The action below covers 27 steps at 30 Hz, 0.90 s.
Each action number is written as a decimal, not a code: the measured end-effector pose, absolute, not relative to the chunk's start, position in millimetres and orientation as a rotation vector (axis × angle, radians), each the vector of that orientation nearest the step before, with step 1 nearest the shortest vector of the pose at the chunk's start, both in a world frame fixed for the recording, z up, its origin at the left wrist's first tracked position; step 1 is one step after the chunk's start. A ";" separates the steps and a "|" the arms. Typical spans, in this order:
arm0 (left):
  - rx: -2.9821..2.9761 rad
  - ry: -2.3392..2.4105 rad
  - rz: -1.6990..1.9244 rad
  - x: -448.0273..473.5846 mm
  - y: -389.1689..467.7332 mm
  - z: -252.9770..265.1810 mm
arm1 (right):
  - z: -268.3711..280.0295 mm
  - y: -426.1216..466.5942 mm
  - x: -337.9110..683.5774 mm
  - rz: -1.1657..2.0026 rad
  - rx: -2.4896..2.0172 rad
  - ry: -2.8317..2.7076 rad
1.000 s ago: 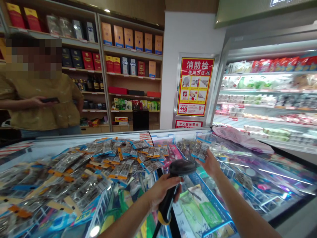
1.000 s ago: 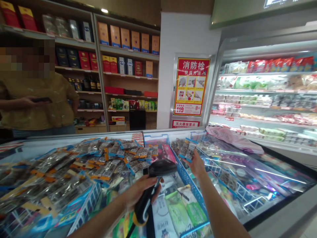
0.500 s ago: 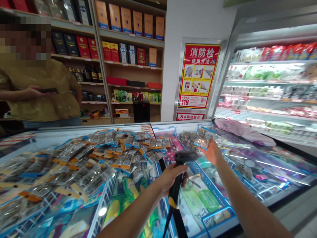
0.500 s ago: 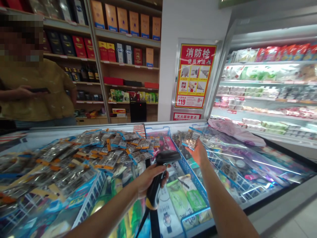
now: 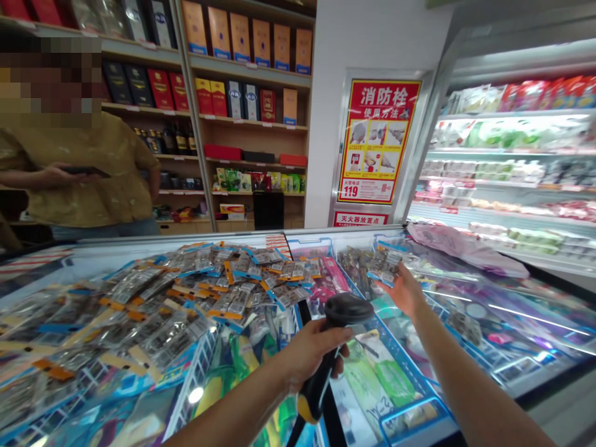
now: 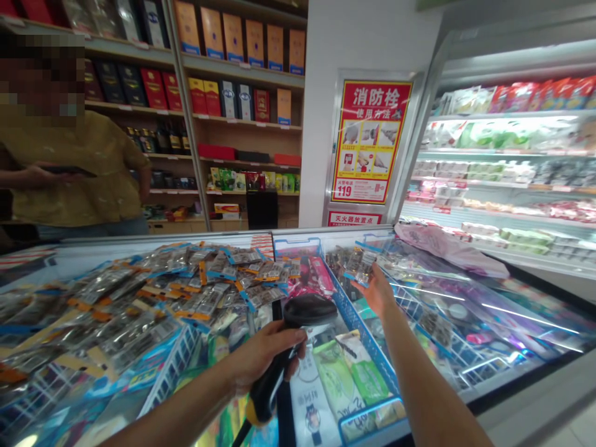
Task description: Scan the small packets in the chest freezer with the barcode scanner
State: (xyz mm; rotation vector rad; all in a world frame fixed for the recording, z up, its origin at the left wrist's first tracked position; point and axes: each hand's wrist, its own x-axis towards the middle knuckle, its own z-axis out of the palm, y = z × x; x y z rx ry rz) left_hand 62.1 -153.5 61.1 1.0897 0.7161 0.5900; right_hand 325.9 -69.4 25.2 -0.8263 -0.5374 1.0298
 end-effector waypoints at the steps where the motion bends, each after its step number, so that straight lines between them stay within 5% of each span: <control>1: 1.088 0.723 0.598 61.8 -152.7 60.8 | 25.5 -69.6 325.9 1.033 -0.829 -0.539; 19: 1.059 0.691 0.623 62.2 -134.3 58.9 | 29.2 -68.9 301.8 1.069 -0.890 -0.586; 27: 1.064 0.747 0.655 55.6 -136.0 63.2 | 23.3 -68.5 321.1 0.804 -1.188 -0.583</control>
